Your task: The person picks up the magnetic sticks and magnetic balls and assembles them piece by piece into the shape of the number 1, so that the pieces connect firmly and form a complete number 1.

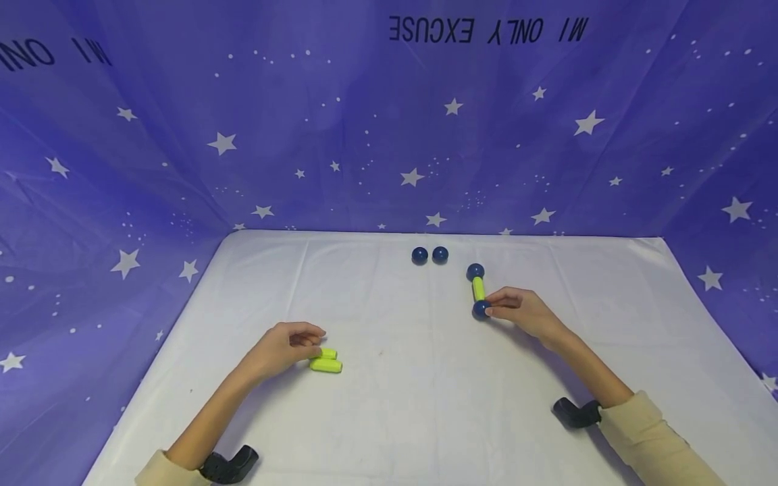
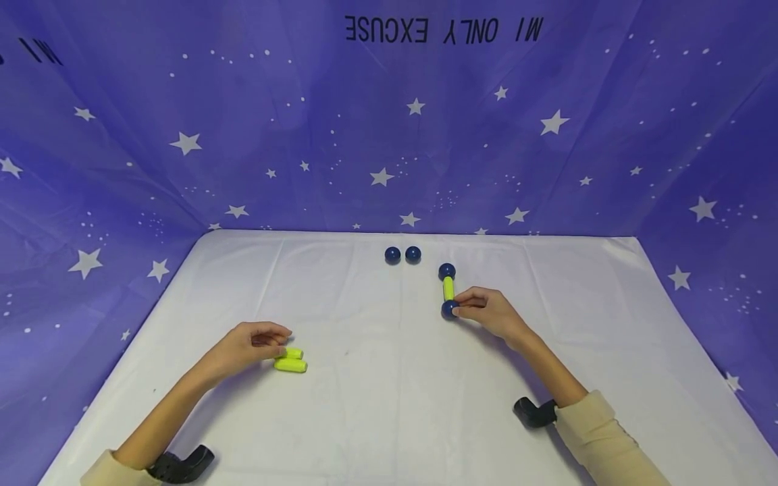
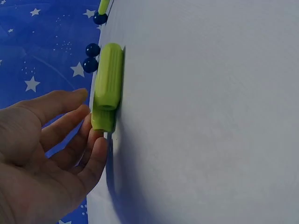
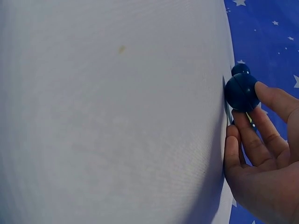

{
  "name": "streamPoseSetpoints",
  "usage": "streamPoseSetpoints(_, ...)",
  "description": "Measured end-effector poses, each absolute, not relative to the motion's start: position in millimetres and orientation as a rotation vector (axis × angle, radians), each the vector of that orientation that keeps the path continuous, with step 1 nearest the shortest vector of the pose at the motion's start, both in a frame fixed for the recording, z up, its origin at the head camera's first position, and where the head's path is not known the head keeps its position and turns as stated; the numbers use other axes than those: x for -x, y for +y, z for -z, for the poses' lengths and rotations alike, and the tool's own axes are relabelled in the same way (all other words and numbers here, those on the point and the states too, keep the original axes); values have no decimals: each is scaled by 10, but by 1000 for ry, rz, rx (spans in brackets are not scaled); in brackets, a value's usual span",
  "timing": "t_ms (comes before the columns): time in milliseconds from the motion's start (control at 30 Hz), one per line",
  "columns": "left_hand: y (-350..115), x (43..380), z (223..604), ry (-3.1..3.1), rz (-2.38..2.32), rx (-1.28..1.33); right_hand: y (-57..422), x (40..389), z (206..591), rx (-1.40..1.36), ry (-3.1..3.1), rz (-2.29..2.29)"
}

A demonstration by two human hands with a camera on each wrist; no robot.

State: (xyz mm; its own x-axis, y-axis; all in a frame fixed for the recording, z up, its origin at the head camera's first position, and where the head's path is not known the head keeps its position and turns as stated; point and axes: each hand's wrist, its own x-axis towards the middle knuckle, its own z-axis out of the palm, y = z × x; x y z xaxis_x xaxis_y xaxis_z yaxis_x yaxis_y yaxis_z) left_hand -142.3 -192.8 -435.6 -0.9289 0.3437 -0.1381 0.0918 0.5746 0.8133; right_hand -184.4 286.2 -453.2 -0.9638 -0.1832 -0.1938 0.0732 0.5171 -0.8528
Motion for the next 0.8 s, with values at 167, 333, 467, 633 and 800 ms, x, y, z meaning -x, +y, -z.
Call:
streamPoseSetpoints(167,-1965,1401,4367,2510,-1233,-411,2863,1841,4540,92,2498,1426)
streamPoseSetpoints(333,-1983,1420,4362,2503,-1202,-481,2861,1836,4531,97,2492,1434)
streamPoseSetpoints(467,-1973,1472,4361,2518,-1158,-526,2865,1836,4528,105,2492,1434)
streamPoseSetpoints(633,-1936,1532,4364,2546,-1107,-560,2866,1843,4527,110,2492,1439)
streamPoseSetpoints(800,-1900,1580,4356,2556,-1080,-597,2870,1849,4532,107,2494,1442)
